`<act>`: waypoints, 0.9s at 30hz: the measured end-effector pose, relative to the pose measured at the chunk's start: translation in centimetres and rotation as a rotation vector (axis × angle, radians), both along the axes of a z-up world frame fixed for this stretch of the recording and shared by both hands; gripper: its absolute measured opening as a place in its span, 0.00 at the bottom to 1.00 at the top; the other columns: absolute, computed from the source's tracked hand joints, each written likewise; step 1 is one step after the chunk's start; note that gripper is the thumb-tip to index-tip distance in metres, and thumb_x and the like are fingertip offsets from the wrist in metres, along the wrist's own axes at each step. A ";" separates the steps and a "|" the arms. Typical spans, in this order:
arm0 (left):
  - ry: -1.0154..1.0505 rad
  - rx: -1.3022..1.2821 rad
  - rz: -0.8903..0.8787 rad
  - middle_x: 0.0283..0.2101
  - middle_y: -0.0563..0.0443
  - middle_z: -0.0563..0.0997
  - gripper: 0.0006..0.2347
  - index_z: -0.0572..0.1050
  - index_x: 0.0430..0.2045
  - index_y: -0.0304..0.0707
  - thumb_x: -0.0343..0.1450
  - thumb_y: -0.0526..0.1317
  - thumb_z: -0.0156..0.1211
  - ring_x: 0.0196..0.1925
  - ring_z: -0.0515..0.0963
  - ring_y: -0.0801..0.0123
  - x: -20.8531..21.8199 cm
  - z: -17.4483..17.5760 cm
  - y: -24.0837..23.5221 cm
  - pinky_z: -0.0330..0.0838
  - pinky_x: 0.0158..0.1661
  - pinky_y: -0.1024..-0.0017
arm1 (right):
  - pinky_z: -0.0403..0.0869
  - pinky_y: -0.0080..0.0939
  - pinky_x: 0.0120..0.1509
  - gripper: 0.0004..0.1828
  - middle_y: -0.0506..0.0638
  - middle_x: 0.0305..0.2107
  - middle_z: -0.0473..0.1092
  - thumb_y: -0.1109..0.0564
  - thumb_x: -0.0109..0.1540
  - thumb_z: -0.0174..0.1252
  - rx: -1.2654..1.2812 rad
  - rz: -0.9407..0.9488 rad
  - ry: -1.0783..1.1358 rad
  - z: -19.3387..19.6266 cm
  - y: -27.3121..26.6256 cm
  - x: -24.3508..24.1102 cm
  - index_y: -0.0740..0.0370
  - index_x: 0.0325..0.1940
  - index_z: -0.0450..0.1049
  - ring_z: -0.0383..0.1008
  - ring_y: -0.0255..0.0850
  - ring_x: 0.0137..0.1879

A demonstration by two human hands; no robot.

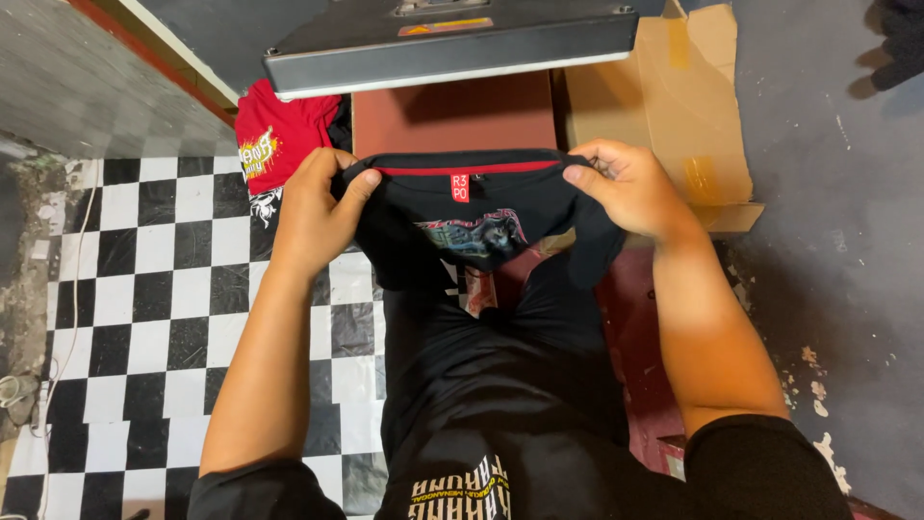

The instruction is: Inspecting printed t-shirts for quality and alignment using a ruler and manual examination

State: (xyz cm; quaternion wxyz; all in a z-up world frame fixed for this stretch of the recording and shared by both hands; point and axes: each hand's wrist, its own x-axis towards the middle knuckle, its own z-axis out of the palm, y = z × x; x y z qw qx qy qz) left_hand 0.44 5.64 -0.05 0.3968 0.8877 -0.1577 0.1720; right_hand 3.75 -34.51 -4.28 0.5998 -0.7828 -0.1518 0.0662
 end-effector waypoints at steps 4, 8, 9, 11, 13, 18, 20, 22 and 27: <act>0.031 -0.024 -0.004 0.31 0.42 0.73 0.10 0.76 0.34 0.34 0.76 0.42 0.69 0.34 0.78 0.45 0.4 -0.2 -0.5 0.70 0.36 0.60 | 0.71 0.26 0.42 0.06 0.42 0.27 0.71 0.59 0.71 0.58 0.046 -0.013 0.018 -0.1 0.0 -0.1 0.59 0.51 0.77 0.69 0.25 0.35; 0.056 -0.029 -0.035 0.29 0.42 0.74 0.11 0.77 0.33 0.35 0.74 0.43 0.71 0.33 0.78 0.46 0.2 -0.2 -1.0 0.70 0.35 0.61 | 0.70 0.26 0.43 0.06 0.42 0.28 0.70 0.56 0.71 0.59 0.075 -0.045 0.017 0.2 0.8 -0.5 0.58 0.51 0.76 0.68 0.25 0.36; 0.051 -0.008 -0.062 0.28 0.39 0.73 0.12 0.78 0.33 0.35 0.72 0.44 0.73 0.32 0.78 0.43 0.4 -0.2 -1.3 0.70 0.35 0.58 | 0.70 0.27 0.44 0.07 0.42 0.29 0.69 0.55 0.71 0.59 0.094 -0.062 0.009 0.5 1.0 -0.6 0.58 0.51 0.76 0.67 0.26 0.37; 0.077 -0.033 -0.069 0.28 0.41 0.73 0.10 0.78 0.32 0.36 0.73 0.43 0.71 0.32 0.78 0.47 0.3 0.3 -1.6 0.70 0.35 0.61 | 0.70 0.27 0.44 0.06 0.43 0.28 0.69 0.57 0.70 0.59 0.146 -0.075 0.003 1.3 1.6 -0.8 0.60 0.49 0.76 0.68 0.27 0.37; 0.107 -0.057 -0.074 0.28 0.43 0.73 0.09 0.77 0.31 0.37 0.74 0.41 0.69 0.32 0.78 0.51 0.3 0.3 -1.8 0.70 0.35 0.63 | 0.70 0.27 0.44 0.05 0.44 0.27 0.69 0.58 0.70 0.59 0.199 -0.086 0.001 1.7 2.0 -0.9 0.61 0.48 0.76 0.68 0.27 0.36; 0.254 -0.183 -0.080 0.28 0.42 0.75 0.05 0.77 0.38 0.36 0.78 0.39 0.59 0.34 0.76 0.60 -0.5 0.0 -2.5 0.70 0.36 0.61 | 0.71 0.28 0.45 0.05 0.46 0.28 0.68 0.62 0.67 0.59 0.293 -0.118 0.008 2.5 2.0 -1.2 0.64 0.48 0.76 0.69 0.29 0.37; 0.276 -0.206 -0.094 0.28 0.43 0.76 0.04 0.78 0.38 0.38 0.77 0.38 0.59 0.34 0.76 0.62 -0.4 -0.3 -2.9 0.71 0.36 0.62 | 0.73 0.29 0.48 0.06 0.47 0.29 0.69 0.62 0.67 0.59 0.352 -0.125 0.027 2.6 2.2 -1.2 0.65 0.48 0.75 0.70 0.30 0.37; 0.300 -0.230 -0.106 0.28 0.44 0.76 0.04 0.79 0.39 0.39 0.76 0.38 0.60 0.35 0.77 0.65 -0.6 -1.2 -3.4 0.72 0.37 0.64 | 0.74 0.31 0.50 0.07 0.48 0.30 0.69 0.63 0.66 0.59 0.409 -0.132 0.050 2.2 2.5 -1.4 0.65 0.49 0.75 0.71 0.32 0.38; 0.280 -0.251 -0.226 0.45 0.31 0.81 0.15 0.77 0.52 0.34 0.70 0.34 0.62 0.53 0.80 0.39 -1.2 -3.1 -6.1 0.70 0.57 0.48 | 0.75 0.33 0.48 0.06 0.51 0.29 0.72 0.64 0.64 0.57 0.527 -0.036 0.104 2.1 4.5 -2.0 0.67 0.45 0.75 0.74 0.35 0.37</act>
